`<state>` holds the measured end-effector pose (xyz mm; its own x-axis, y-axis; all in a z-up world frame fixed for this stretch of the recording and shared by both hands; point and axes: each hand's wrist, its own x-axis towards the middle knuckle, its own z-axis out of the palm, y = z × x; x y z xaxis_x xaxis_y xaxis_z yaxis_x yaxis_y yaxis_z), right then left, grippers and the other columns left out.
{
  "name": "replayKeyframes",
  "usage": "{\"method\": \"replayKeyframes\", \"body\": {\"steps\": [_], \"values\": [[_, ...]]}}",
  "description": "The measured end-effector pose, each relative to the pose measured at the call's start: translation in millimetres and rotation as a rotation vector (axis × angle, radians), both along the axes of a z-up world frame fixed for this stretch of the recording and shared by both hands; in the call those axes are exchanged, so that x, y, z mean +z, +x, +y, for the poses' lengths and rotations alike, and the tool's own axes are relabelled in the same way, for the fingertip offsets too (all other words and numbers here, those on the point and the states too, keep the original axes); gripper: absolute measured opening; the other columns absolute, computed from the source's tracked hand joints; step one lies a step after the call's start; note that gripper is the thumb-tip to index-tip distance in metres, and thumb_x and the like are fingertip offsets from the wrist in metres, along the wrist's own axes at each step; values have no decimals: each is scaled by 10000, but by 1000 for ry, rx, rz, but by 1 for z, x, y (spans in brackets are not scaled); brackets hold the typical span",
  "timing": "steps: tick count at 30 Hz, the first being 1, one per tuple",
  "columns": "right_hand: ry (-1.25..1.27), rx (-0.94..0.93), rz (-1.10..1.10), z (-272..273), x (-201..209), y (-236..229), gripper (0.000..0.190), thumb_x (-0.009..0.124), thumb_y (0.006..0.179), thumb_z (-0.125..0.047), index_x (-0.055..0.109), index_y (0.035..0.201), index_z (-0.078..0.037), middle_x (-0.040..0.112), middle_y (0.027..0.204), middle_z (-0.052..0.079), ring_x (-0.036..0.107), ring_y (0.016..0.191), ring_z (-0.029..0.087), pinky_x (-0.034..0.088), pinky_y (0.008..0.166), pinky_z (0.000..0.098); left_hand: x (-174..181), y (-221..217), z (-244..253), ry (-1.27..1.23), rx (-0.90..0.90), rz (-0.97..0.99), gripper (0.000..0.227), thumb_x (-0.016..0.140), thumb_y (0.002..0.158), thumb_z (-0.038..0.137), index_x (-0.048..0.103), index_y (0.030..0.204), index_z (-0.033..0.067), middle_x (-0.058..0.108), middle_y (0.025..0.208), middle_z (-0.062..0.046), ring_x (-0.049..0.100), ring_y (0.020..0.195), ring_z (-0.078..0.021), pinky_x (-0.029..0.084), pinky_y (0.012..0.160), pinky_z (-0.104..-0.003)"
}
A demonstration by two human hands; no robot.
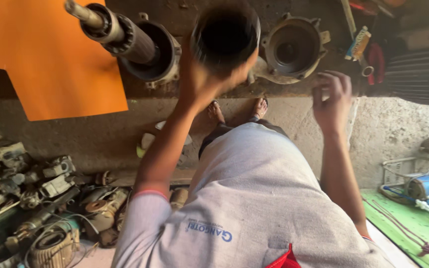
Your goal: The person cleans the interior of a metal mechanical housing using a small brush and a dark liquid from a can. They repeatedly scrub the inside surfaces and edges of the housing, occasionally dipping the brush into the can to reload the liquid.
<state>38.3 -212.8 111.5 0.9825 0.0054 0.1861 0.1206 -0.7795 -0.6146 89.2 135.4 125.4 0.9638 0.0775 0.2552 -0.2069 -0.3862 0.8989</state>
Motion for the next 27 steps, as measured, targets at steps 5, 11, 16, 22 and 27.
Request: {"method": "replayKeyframes", "body": {"steps": [5,11,16,22,27], "values": [[-127,77,-66,-10,4,-8,190,708,971,-13,696,1159,-34,648,1312,146,722,1088,287,599,899,380,-110,133,-38,147,198,-225,1124,992,727,591,382,1479,19,527,1429,-235,575,1325,-372,521,1131,-455],[-10,5,124,-45,-1,-21,180,707,1008,-95,698,1174,-25,644,1292,168,729,958,253,591,758,351,-191,152,-22,216,157,-85,934,879,907,401,314,1548,23,429,1528,-266,455,1399,-429,456,1129,-478],[-86,18,83,-66,-9,-21,174,730,1031,-118,708,1182,-36,673,1262,148,720,895,225,582,790,374,-128,31,-7,-67,79,123,614,696,1044,312,421,1545,88,548,1494,-144,586,1346,-277,535,1109,-415],[55,-62,108,-70,-50,-1,362,673,1098,-233,588,1397,-48,627,1283,155,706,1028,215,597,833,359,-70,-76,-5,-180,10,590,553,670,962,391,533,1411,98,677,1279,-96,680,1048,-221,608,908,-365],[854,-446,585,-26,-116,51,545,440,1075,-475,503,1445,-80,566,1330,117,597,1212,264,504,1005,411,-87,-57,-56,52,-148,61,810,712,1017,395,320,1545,-78,413,1503,-358,448,1366,-477,429,1086,-556]]}}
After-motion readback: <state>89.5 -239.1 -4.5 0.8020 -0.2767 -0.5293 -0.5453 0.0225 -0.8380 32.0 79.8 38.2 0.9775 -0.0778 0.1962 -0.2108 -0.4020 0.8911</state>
